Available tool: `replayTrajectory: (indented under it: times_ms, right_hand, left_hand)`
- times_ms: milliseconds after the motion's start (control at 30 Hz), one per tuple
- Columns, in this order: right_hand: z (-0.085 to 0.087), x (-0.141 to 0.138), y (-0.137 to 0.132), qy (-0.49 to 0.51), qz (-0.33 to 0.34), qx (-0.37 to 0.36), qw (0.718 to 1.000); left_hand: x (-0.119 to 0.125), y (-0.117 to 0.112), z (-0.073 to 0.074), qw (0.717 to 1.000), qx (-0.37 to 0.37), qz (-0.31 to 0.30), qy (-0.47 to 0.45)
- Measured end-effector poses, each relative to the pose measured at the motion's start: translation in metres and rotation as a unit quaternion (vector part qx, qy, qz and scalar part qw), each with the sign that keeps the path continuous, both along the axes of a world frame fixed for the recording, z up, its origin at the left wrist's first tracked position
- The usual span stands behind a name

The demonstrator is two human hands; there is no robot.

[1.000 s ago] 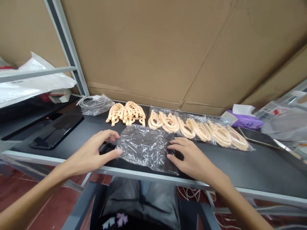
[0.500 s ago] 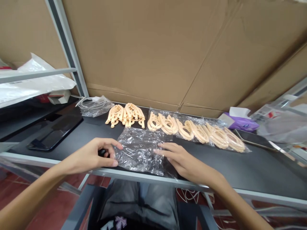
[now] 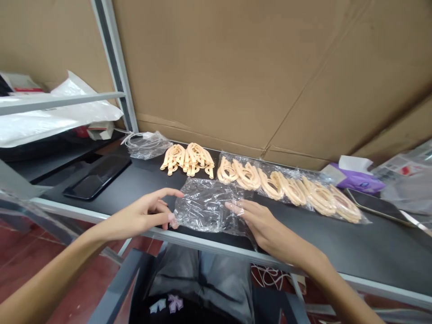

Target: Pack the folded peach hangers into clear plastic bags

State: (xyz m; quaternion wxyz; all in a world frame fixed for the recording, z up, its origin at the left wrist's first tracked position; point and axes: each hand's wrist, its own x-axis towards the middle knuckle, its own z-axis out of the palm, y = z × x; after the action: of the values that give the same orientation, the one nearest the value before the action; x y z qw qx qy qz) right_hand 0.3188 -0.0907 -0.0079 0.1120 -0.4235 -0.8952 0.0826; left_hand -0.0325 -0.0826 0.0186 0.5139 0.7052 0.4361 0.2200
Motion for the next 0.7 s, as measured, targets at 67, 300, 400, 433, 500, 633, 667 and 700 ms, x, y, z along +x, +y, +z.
replayTrajectory:
  times_ms: [67,300,400,433,500,633,667,700]
  right_hand:
    - [0.000,0.000,-0.001,-0.006,-0.004,0.000,1.000]
    - [0.001,0.001,-0.003,-0.020,0.004,0.015,1.000]
    - [-0.001,0.000,-0.003,-0.025,-0.002,0.018,1.000]
    - [-0.001,-0.001,-0.003,-0.028,-0.004,0.017,0.999]
    - [-0.002,-0.001,-0.004,-0.037,-0.008,0.015,0.999]
    - [0.000,-0.003,-0.004,-0.061,-0.008,0.003,0.998]
    - [0.001,-0.004,-0.004,-0.065,-0.004,-0.001,0.998]
    - [0.002,-0.005,-0.004,-0.069,0.002,-0.003,0.998]
  left_hand:
    - [0.000,0.000,-0.001,1.000,-0.003,0.002,-0.003]
    - [-0.002,0.002,-0.003,0.999,0.016,0.035,0.020]
    - [-0.003,-0.002,-0.005,0.998,0.051,0.016,0.024]
    - [-0.003,-0.004,-0.006,0.998,0.062,0.013,0.025]
    - [-0.001,-0.007,-0.011,0.996,0.084,0.027,0.029]
    - [-0.001,-0.010,-0.015,0.990,0.115,0.063,0.057]
    - [-0.002,-0.010,-0.014,0.989,0.116,0.054,0.068]
    - [-0.003,-0.009,-0.011,0.989,0.114,0.040,0.081]
